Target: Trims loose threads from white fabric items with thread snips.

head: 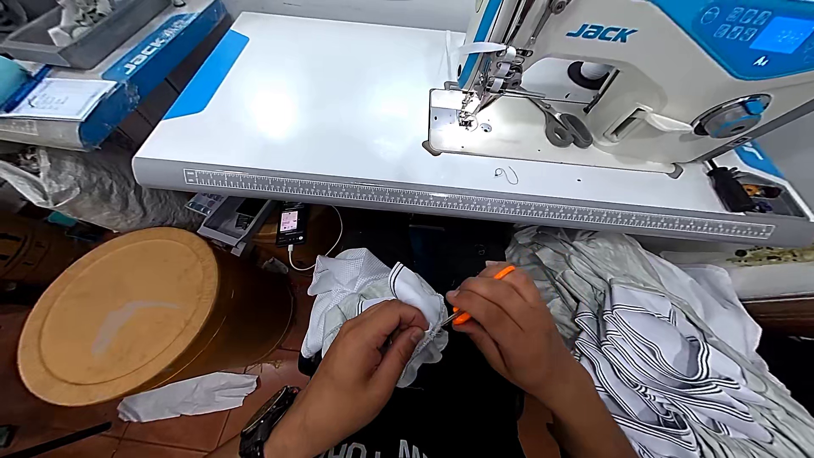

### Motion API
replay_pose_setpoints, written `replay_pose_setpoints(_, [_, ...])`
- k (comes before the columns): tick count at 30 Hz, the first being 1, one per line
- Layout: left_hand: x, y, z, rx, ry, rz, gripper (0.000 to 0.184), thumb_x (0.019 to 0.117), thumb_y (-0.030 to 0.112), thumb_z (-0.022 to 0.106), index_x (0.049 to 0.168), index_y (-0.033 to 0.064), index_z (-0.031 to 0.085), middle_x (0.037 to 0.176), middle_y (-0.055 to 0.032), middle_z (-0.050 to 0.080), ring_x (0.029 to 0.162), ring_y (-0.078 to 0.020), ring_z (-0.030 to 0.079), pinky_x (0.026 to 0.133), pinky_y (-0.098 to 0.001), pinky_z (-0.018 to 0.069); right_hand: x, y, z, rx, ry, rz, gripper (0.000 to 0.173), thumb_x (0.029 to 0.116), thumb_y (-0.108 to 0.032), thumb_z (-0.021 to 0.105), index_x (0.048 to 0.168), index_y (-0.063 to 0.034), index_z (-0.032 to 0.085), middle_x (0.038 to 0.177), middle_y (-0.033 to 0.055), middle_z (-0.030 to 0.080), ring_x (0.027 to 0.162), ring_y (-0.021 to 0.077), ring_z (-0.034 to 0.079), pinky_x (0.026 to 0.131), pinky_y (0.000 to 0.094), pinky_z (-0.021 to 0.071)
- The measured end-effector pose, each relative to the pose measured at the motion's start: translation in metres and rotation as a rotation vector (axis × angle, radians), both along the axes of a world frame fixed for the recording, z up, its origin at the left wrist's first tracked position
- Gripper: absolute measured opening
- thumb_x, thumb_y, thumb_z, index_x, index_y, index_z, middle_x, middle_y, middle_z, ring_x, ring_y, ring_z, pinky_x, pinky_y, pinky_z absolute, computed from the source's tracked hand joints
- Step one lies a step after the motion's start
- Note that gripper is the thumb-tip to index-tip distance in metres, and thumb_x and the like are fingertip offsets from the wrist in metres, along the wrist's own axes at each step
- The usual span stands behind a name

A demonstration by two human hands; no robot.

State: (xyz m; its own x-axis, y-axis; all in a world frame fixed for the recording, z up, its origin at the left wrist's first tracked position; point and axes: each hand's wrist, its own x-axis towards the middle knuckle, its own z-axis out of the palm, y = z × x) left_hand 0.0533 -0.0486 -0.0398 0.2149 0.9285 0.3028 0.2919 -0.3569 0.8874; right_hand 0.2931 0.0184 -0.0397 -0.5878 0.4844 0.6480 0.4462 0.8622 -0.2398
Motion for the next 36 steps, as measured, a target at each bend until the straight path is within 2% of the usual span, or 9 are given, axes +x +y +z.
replay_pose_setpoints(10, [0.002, -0.001, 0.000, 0.005, 0.009, -0.005, 0.020, 0.1070, 0.022, 0.052, 0.103, 0.0108, 0.068, 0.087, 0.0044, 0.065, 0.080, -0.0019, 0.061, 0.072, -0.0186, 0.0525, -0.004, 0.000, 0.008, 0.069, -0.091, 0.078, 0.019, 0.1049, -0.026, 0.059, 0.118, -0.0158, 0.068, 0.114, 0.0003, 0.065, 0.114, 0.0171, 0.061, 0.113, 0.0468, 0.0425])
replay_pose_setpoints(14, [0.000, 0.000, 0.000, 0.013, 0.006, 0.010, 0.020, 0.1068, 0.022, 0.053, 0.104, 0.0102, 0.068, 0.088, 0.0040, 0.065, 0.079, -0.0019, 0.061, 0.072, -0.0191, 0.0528, 0.016, 0.016, 0.011, -0.008, 0.068, -0.096, 0.027, 0.1077, -0.037, 0.051, 0.121, -0.0165, 0.063, 0.117, 0.0016, 0.068, 0.113, 0.0179, 0.062, 0.099, 0.0385, 0.0496])
replay_pose_setpoints(16, [0.002, 0.001, -0.002, 0.051, 0.032, 0.005, 0.020, 0.1066, 0.022, 0.053, 0.105, 0.0095, 0.069, 0.089, 0.0022, 0.066, 0.080, -0.0032, 0.062, 0.074, -0.0207, 0.0538, 0.039, 0.037, 0.018, -0.112, 0.144, -0.288, 0.037, 0.1068, -0.032, 0.053, 0.130, -0.0046, 0.059, 0.124, 0.0131, 0.065, 0.110, 0.0223, 0.064, 0.091, 0.0395, 0.0541])
replay_pose_setpoints(20, [0.014, 0.008, -0.002, 0.135, 0.205, -0.438, 0.022, 0.1056, 0.017, 0.053, 0.109, 0.0050, 0.071, 0.105, -0.0095, 0.073, 0.102, -0.0196, 0.070, 0.094, -0.0373, 0.0571, 0.099, 0.116, 0.019, -0.198, 0.167, -0.725, 0.048, 0.1047, -0.028, 0.057, 0.141, 0.0029, 0.051, 0.119, 0.0260, 0.065, 0.096, 0.0369, 0.068, 0.078, 0.0544, 0.0570])
replay_pose_setpoints(23, [0.012, 0.030, -0.002, 0.159, 0.244, -0.820, 0.027, 0.1081, 0.020, 0.050, 0.114, 0.0051, 0.072, 0.116, -0.0105, 0.073, 0.115, -0.0242, 0.067, 0.103, -0.0424, 0.0512, 0.133, 0.170, 0.012, -0.202, -0.143, -0.876, 0.035, 0.1039, -0.022, 0.058, 0.131, -0.0002, 0.064, 0.123, 0.0274, 0.066, 0.111, 0.0507, 0.064, 0.085, 0.0728, 0.0493])
replay_pose_setpoints(26, [-0.018, 0.064, -0.011, 0.191, 0.152, -0.502, 0.026, 0.1071, 0.021, 0.052, 0.115, 0.0070, 0.072, 0.116, -0.0078, 0.072, 0.114, -0.0173, 0.067, 0.103, -0.0369, 0.0540, 0.142, 0.190, 0.002, -0.170, -0.271, -0.873, 0.035, 0.1026, -0.022, 0.060, 0.132, -0.0025, 0.066, 0.134, 0.0265, 0.062, 0.125, 0.0530, 0.055, 0.093, 0.0757, 0.0415])
replay_pose_setpoints(30, [-0.051, 0.105, -0.045, 0.133, 0.435, -0.001, 0.032, 0.1068, 0.033, 0.048, 0.111, 0.0143, 0.073, 0.102, -0.0005, 0.073, 0.097, -0.0132, 0.069, 0.088, -0.0364, 0.0580, 0.095, 0.180, 0.003, -0.174, -0.099, -0.569, 0.034, 0.1025, -0.023, 0.059, 0.130, -0.0041, 0.066, 0.134, 0.0176, 0.064, 0.127, 0.0380, 0.059, 0.103, 0.0614, 0.0485])
replay_pose_setpoints(34, [-0.050, 0.121, -0.040, 0.170, 0.512, -0.125, 0.029, 0.1066, 0.031, 0.049, 0.113, 0.0123, 0.071, 0.107, -0.0038, 0.074, 0.102, -0.0190, 0.071, 0.090, -0.0414, 0.0581, 0.056, 0.192, -0.019, -0.200, -0.241, -0.378, 0.041, 0.1046, -0.041, 0.052, 0.133, -0.0169, 0.069, 0.146, 0.0050, 0.059, 0.137, 0.0259, 0.053, 0.113, 0.0539, 0.0434])
replay_pose_setpoints(36, [-0.058, 0.118, -0.035, 0.098, 0.479, -0.254, 0.032, 0.1074, 0.034, 0.049, 0.116, 0.0126, 0.071, 0.110, -0.0037, 0.074, 0.106, -0.0177, 0.070, 0.094, -0.0405, 0.0572, 0.070, 0.199, -0.019, -0.185, -0.239, -0.530, 0.036, 0.1057, -0.030, 0.053, 0.129, -0.0090, 0.070, 0.144, 0.0148, 0.060, 0.136, 0.0366, 0.054, 0.112, 0.0629, 0.0405])
